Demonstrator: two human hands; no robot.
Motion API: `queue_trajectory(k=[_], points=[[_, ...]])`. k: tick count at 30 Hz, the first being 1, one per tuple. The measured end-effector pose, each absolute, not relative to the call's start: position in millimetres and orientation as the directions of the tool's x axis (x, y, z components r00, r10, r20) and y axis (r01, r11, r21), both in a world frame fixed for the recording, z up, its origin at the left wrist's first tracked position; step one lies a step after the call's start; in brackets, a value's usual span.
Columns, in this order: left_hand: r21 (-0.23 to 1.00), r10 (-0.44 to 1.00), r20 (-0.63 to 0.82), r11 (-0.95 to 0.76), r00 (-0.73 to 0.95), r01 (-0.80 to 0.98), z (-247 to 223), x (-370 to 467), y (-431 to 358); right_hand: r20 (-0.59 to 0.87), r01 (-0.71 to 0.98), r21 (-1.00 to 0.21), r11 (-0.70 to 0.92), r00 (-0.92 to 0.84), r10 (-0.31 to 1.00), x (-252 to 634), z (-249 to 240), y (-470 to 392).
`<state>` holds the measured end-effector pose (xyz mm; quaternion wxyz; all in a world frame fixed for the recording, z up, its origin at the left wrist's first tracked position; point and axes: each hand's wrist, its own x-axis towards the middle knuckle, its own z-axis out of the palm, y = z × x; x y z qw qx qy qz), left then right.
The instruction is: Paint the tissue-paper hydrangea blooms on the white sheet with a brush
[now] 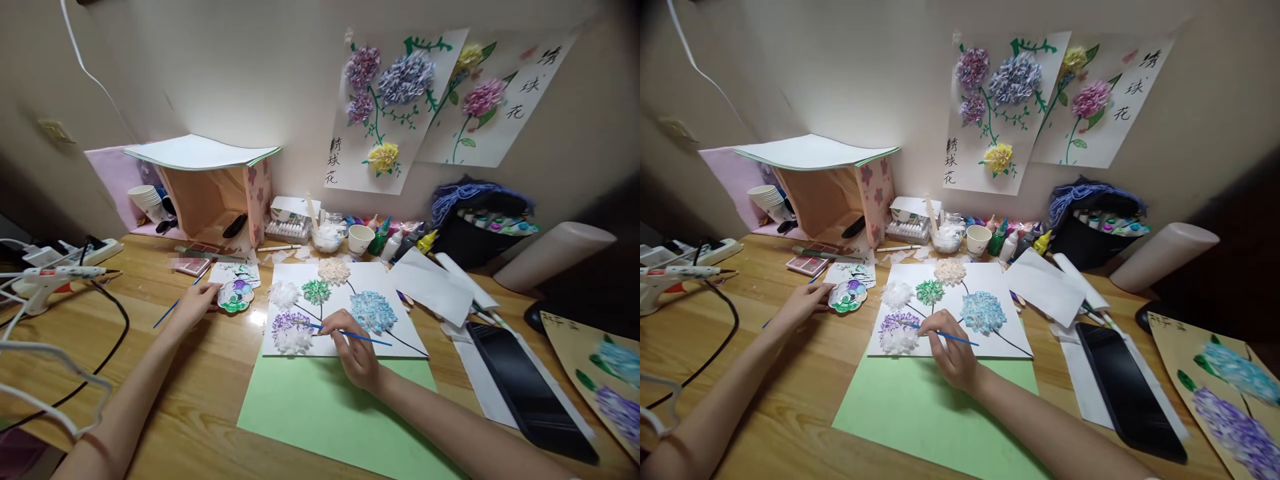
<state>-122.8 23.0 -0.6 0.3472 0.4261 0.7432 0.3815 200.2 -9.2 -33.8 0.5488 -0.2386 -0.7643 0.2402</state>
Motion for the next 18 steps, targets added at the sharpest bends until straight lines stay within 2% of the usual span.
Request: queue_trajectory(k=[3,5,6,8,10,11,13,15,18], points=[[0.690,0.913,0.115,0.211,-0.392,0.693,4.3,-117.8,17.4,0.752,0.098,-0.606,0.789,-0.252,0.609,201.5,-33.2,-10.9],[0.590,0.925,0.231,0.114,-0.302,0.800,8.2,-105.8,12.7,0.771,0.094,-0.594,0.799,-0.218,0.598,202.7,-33.5,-12.0],[0.598,0.942,0.224,0.070,-0.250,0.799,9.0,-97.9,11.0,0.779,0.092,-0.588,0.803,-0.200,0.594,203.3,-34.0,-12.3],[0.705,0.984,0.088,0.050,-0.157,0.707,7.4,-81.3,10.2,0.786,0.094,-0.588,0.803,-0.168,0.595,204.4,-35.8,-12.4],[0.809,0.991,-0.102,0.136,-0.092,0.571,3.2,-67.2,13.8,0.782,0.097,-0.598,0.796,-0.146,0.606,205.3,-38.2,-12.2],[0.825,0.987,-0.142,0.163,-0.081,0.541,1.3,-61.9,17.3,0.778,0.098,-0.604,0.791,-0.139,0.612,205.5,-39.3,-12.0],[0.791,0.990,-0.108,0.144,-0.095,0.595,-0.4,-54.6,27.7,0.776,0.094,-0.611,0.786,-0.130,0.618,205.6,-40.7,-12.0],[0.720,0.994,-0.014,0.084,-0.107,0.688,1.3,-49.5,42.3,0.780,0.089,-0.607,0.790,-0.126,0.614,205.2,-40.6,-12.4],[0.702,0.994,0.017,0.062,-0.104,0.709,6.6,-41.6,69.8,0.785,0.087,-0.599,0.796,-0.134,0.605,204.0,-38.9,-13.5]])
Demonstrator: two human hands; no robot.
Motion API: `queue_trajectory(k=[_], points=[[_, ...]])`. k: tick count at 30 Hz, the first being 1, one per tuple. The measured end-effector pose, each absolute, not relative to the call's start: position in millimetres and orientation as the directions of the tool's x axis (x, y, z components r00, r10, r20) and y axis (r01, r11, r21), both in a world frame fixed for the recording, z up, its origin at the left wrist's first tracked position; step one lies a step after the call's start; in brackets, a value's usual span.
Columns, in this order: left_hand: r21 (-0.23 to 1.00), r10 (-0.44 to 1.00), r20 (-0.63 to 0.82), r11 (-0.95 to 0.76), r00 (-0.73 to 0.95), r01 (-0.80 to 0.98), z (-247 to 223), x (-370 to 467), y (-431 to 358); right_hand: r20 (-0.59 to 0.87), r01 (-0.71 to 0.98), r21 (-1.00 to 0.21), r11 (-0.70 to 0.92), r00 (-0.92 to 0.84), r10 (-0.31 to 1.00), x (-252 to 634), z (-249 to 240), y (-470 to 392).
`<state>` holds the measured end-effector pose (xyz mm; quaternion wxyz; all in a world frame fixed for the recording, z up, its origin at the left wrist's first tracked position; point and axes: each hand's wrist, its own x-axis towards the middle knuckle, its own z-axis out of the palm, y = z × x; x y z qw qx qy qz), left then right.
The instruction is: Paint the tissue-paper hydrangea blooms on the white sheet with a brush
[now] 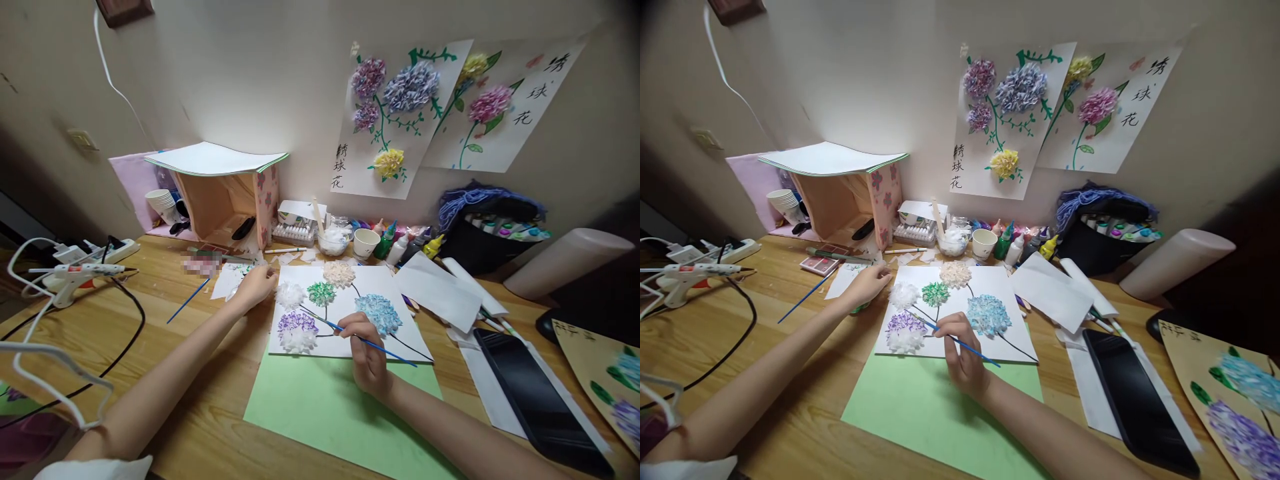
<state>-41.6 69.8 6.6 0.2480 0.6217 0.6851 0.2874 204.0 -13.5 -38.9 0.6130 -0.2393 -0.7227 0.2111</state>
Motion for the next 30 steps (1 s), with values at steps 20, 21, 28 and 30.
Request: queue_trajectory(k=[20,21,28,30], points=[[0.862,0.890,-0.327,0.418,0.318,-0.285,70.8,-46.9,107.2,0.791,0.034,-0.589,0.808,-0.184,0.584,208.1,-46.2,-16.2],[0.832,0.879,-0.341,0.447,0.332,-0.328,71.9,-46.8,105.7,0.788,0.025,-0.592,0.805,-0.188,0.586,208.1,-46.9,-16.2],[0.888,0.892,-0.290,0.386,0.348,-0.249,66.3,-51.3,105.6,0.790,0.001,-0.589,0.808,-0.209,0.577,208.6,-47.5,-16.2],[0.910,0.902,-0.266,0.351,0.339,-0.220,65.4,-53.4,105.2,0.792,0.002,-0.584,0.812,-0.215,0.571,208.7,-47.3,-15.6]])
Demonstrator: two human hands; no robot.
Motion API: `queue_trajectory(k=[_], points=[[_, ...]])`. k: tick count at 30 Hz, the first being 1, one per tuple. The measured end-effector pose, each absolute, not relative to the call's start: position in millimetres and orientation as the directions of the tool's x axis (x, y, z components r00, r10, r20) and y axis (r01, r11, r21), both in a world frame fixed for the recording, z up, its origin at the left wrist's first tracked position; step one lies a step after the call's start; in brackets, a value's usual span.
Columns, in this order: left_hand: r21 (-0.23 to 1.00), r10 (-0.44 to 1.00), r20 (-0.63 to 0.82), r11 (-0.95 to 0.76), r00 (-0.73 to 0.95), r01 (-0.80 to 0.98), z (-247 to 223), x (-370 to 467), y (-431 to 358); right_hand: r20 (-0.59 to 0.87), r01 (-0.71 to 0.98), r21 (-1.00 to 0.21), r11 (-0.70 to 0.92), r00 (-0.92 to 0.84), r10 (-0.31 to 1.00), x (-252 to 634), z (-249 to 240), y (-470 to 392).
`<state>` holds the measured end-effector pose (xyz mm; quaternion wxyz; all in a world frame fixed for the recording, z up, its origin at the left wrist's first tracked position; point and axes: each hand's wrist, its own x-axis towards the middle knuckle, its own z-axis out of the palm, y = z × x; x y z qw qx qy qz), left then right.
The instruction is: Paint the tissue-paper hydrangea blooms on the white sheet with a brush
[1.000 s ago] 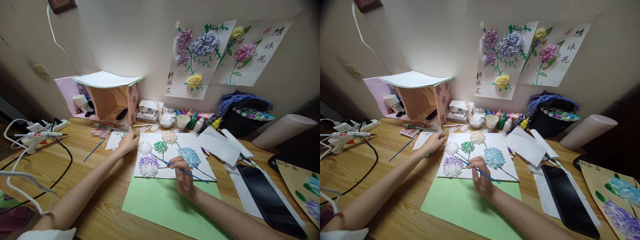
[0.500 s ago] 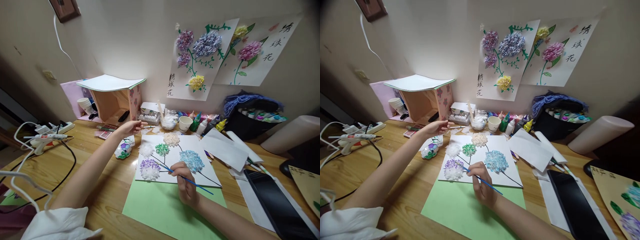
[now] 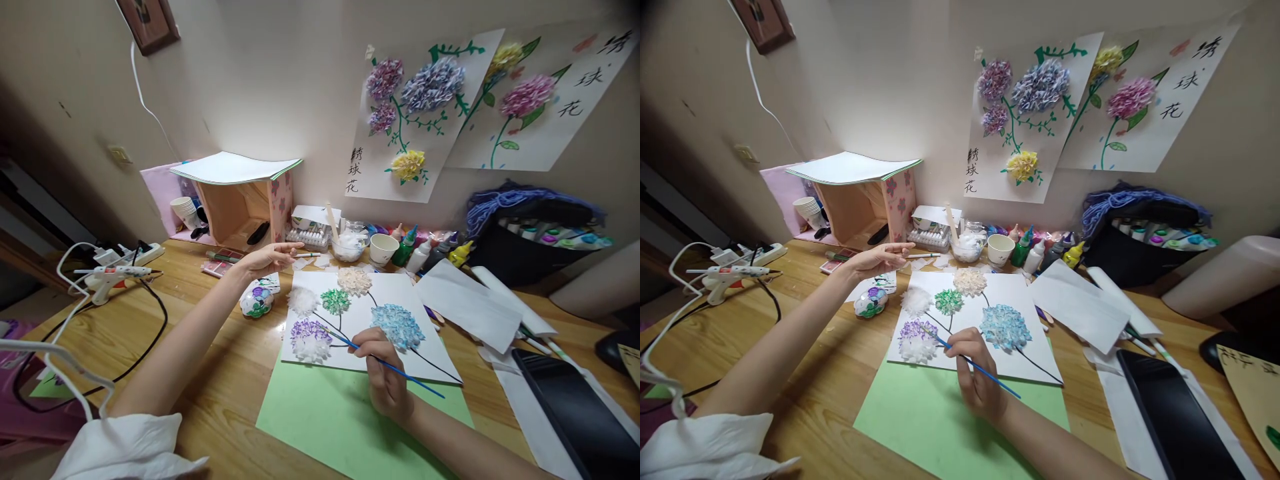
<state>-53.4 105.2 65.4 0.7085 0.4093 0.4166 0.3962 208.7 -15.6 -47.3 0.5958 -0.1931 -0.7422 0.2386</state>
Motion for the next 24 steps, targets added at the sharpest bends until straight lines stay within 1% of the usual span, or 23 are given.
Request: queue_trajectory(k=[4,6,7,8,9,10,11,14,18,22,24], points=[[0.959,0.909,-0.191,0.253,0.371,-0.128,67.9,-58.9,108.1,0.795,-0.014,-0.581,0.814,-0.225,0.563,208.5,-48.0,-14.5],[0.985,0.906,-0.153,0.171,0.394,-0.010,67.8,-61.8,114.8,0.802,-0.017,-0.571,0.821,-0.225,0.553,208.4,-48.3,-14.4],[0.989,0.907,-0.139,0.109,0.398,0.097,66.3,-62.8,119.8,0.805,-0.016,-0.566,0.825,-0.227,0.548,208.4,-48.3,-14.5],[0.971,0.913,-0.125,0.033,0.388,0.236,63.6,-63.4,125.6,0.809,-0.016,-0.560,0.828,-0.228,0.542,208.4,-48.1,-14.7],[0.906,0.916,-0.133,-0.042,0.378,0.421,59.6,-63.2,131.8,0.810,-0.017,-0.558,0.830,-0.231,0.539,208.4,-47.9,-15.0],[0.783,0.927,-0.143,-0.108,0.346,0.613,54.4,-62.4,138.1,0.810,-0.018,-0.557,0.830,-0.235,0.538,208.3,-47.5,-15.3],[0.726,0.933,-0.162,-0.108,0.321,0.679,48.2,-61.0,144.2,0.809,-0.021,-0.556,0.831,-0.239,0.536,208.2,-46.9,-15.5],[0.637,0.931,-0.198,-0.116,0.308,0.762,28.1,-54.1,158.2,0.810,-0.028,-0.555,0.831,-0.248,0.532,207.8,-44.9,-15.8],[0.573,0.927,-0.196,-0.158,0.321,0.804,12.6,-45.8,166.0,0.817,-0.033,-0.540,0.841,-0.263,0.513,206.9,-41.5,-15.3],[0.578,0.912,-0.170,-0.214,0.372,0.787,12.8,-44.9,168.0,0.830,-0.024,-0.516,0.856,-0.261,0.493,205.7,-38.0,-14.4],[0.597,0.914,-0.129,-0.237,0.384,0.766,14.3,-46.0,168.2,0.839,-0.020,-0.501,0.865,-0.257,0.480,205.1,-36.2,-14.2]])
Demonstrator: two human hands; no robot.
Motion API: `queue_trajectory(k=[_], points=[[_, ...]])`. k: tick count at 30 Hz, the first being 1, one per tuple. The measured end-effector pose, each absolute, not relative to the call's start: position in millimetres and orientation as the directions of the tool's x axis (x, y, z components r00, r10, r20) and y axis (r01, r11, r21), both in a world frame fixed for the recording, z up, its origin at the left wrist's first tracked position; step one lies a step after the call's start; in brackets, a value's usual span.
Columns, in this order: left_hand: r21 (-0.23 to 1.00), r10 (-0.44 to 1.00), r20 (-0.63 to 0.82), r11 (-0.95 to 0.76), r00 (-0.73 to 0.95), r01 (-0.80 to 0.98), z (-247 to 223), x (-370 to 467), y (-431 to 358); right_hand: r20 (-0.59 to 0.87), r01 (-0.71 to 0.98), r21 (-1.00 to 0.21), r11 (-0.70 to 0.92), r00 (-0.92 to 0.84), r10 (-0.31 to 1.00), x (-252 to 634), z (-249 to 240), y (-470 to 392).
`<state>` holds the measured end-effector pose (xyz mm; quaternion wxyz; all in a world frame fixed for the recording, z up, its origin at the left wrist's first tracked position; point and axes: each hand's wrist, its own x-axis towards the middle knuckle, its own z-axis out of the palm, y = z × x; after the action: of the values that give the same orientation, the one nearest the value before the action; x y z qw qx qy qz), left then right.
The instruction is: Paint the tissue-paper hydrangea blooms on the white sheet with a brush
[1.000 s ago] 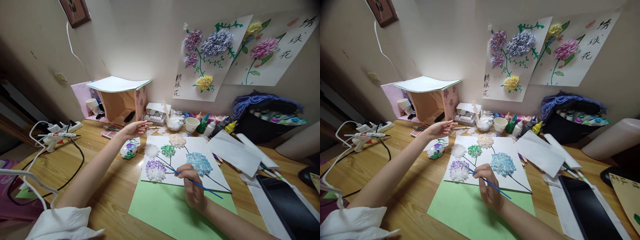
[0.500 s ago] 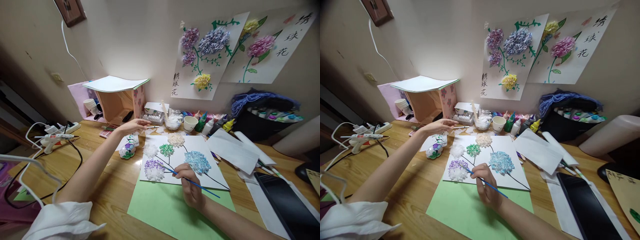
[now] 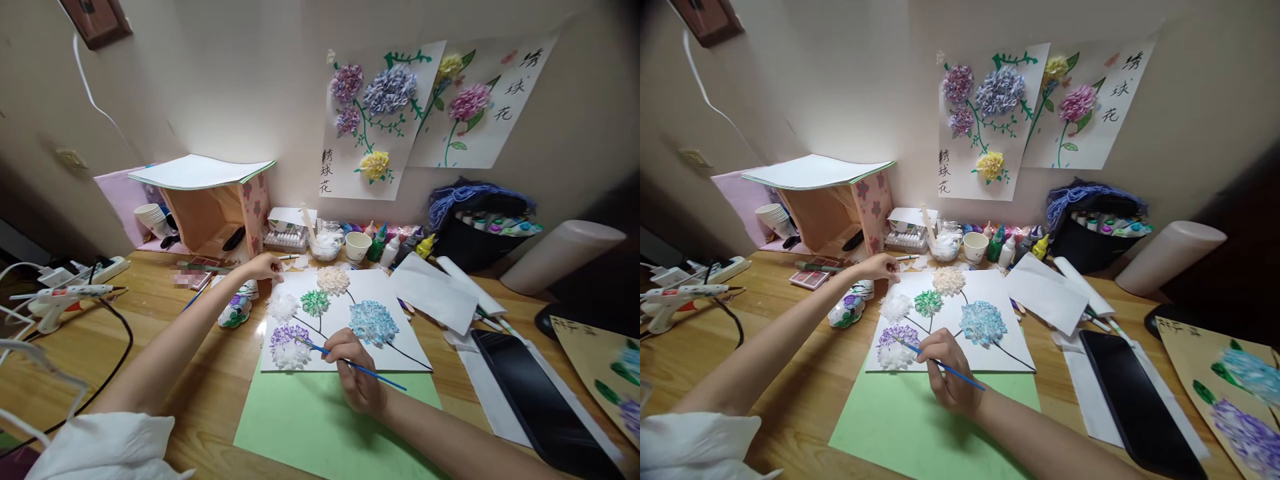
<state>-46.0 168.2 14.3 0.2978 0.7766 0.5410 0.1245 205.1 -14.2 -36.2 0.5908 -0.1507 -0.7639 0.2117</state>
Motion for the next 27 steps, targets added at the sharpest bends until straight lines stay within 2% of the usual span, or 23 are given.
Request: queue_trajectory(k=[6,13,27], points=[[0.634,0.962,0.033,-0.230,0.271,0.738,12.8,-46.1,170.5,0.839,-0.006,-0.499,0.867,-0.255,0.481,204.7,-32.7,-14.2],[0.652,0.983,0.113,-0.185,0.148,0.736,4.1,-41.8,177.1,0.844,-0.017,-0.484,0.875,-0.275,0.461,204.8,-33.5,-15.0],[0.686,0.990,0.071,-0.140,0.125,0.714,-4.8,-42.2,183.6,0.832,0.008,-0.501,0.865,-0.270,0.484,204.7,-31.0,-13.2]])
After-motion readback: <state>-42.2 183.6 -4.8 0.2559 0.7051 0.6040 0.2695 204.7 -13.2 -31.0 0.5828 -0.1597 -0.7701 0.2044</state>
